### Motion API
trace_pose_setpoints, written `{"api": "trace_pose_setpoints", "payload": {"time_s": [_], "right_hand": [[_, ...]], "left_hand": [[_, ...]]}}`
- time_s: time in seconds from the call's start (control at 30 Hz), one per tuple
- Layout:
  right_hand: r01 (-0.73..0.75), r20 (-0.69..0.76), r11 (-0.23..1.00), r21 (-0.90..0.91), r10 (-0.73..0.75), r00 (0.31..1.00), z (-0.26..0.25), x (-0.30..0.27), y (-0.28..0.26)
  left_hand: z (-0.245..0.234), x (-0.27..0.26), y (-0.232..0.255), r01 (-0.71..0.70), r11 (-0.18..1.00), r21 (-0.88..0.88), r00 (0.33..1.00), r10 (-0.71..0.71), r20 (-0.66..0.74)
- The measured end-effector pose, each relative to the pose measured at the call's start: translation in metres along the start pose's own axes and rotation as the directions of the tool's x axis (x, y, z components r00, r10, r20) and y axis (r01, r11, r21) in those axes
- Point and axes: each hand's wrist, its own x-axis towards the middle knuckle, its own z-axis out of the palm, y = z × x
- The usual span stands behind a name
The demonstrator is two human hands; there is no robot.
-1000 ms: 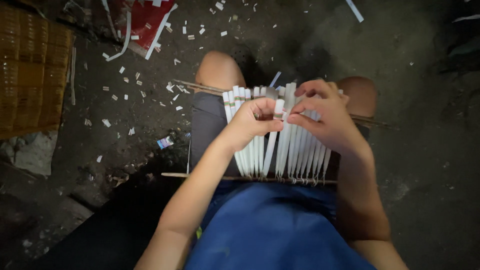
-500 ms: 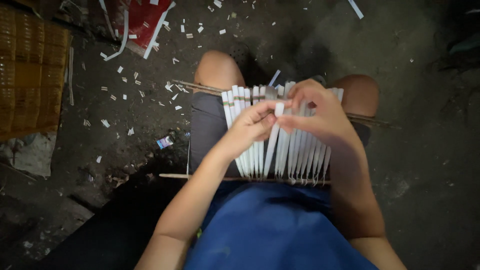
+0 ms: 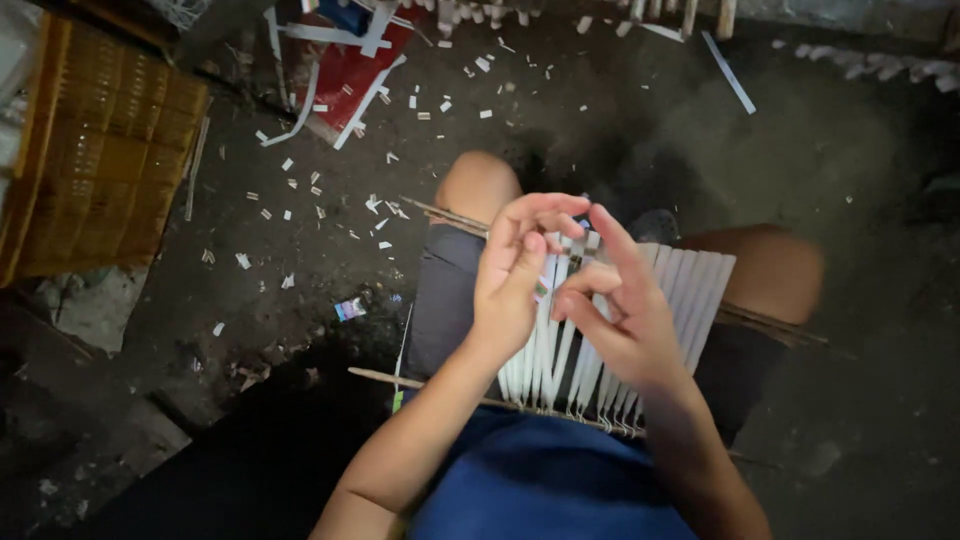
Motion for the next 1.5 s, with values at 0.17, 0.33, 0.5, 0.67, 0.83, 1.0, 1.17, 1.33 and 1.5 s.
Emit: {"api": "trace_pose_setpoints", "payload": {"time_s": [0.17,0.33,0.5,0.67,0.83,1.0,1.17,1.33,1.5], "right_hand": [[0.012,-0.057,0.898,-0.439,-0.041,0.998,0.007,-0.001,0.011],[-0.066,-0.106,0.924,-0.377,0.028,0.994,-0.002,-0.009,0.003],[-0.189,-0.148,0.932,-0.309,0.150,0.978,-0.032,-0.025,0.022],[-0.308,-0.391,0.938,-0.158,0.227,0.892,-0.067,-0.036,0.000],[-0.254,-0.408,0.965,-0.068,0.206,0.889,-0.105,-0.069,0.050],[-0.368,-0.429,0.918,-0.149,0.275,0.860,-0.105,-0.060,0.043],[-0.365,-0.442,0.908,-0.204,0.247,0.862,-0.093,-0.044,0.036],[-0.368,-0.403,0.921,-0.128,0.291,0.868,-0.082,-0.031,0.045],[-0.359,-0.298,0.919,-0.166,0.300,0.906,-0.063,-0.018,0.029]], "left_hand": [[0.002,-0.009,0.002,-0.148,0.877,0.457,0.986,0.166,-0.001],[-0.009,-0.007,0.010,-0.023,0.903,0.430,1.000,0.014,0.024],[-0.004,-0.021,-0.005,0.059,0.932,0.357,0.997,-0.075,0.032],[0.002,-0.047,-0.046,-0.217,0.306,0.927,0.865,-0.380,0.328],[0.038,-0.038,-0.038,-0.043,0.037,0.998,0.775,-0.629,0.057],[0.042,-0.022,-0.011,0.237,0.175,0.956,0.712,-0.701,-0.048],[0.002,-0.055,-0.076,-0.096,0.508,0.856,0.955,-0.194,0.223],[-0.008,-0.058,-0.095,-0.144,0.550,0.823,0.969,-0.091,0.231],[-0.003,-0.057,-0.090,-0.097,0.673,0.733,0.949,-0.159,0.271]]}}
